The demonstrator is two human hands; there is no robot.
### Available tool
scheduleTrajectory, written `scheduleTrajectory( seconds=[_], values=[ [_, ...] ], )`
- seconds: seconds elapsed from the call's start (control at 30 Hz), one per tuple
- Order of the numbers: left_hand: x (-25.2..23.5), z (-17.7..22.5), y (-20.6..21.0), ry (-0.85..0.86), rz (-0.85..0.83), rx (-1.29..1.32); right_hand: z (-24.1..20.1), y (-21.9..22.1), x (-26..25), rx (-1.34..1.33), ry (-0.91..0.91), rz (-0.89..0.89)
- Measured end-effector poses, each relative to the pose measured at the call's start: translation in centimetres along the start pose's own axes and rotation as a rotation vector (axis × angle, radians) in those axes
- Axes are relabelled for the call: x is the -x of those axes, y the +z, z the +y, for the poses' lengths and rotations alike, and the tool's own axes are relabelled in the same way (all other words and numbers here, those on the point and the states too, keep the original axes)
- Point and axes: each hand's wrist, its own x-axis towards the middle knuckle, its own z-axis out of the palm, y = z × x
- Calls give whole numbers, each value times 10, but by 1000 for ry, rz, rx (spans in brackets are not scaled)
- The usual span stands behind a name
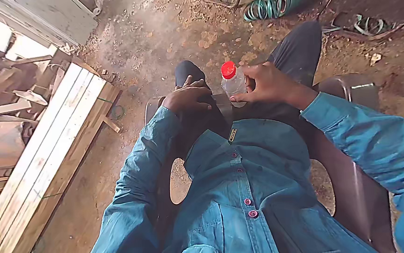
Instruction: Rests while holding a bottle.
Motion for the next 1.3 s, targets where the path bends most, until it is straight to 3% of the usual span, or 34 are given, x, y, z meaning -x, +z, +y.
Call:
scheduleTrajectory(
  seconds=[1.3],
  values=[
    [2,3,-3,-3,6,21,-1,0,-1,39,40,-57]
  ],
)
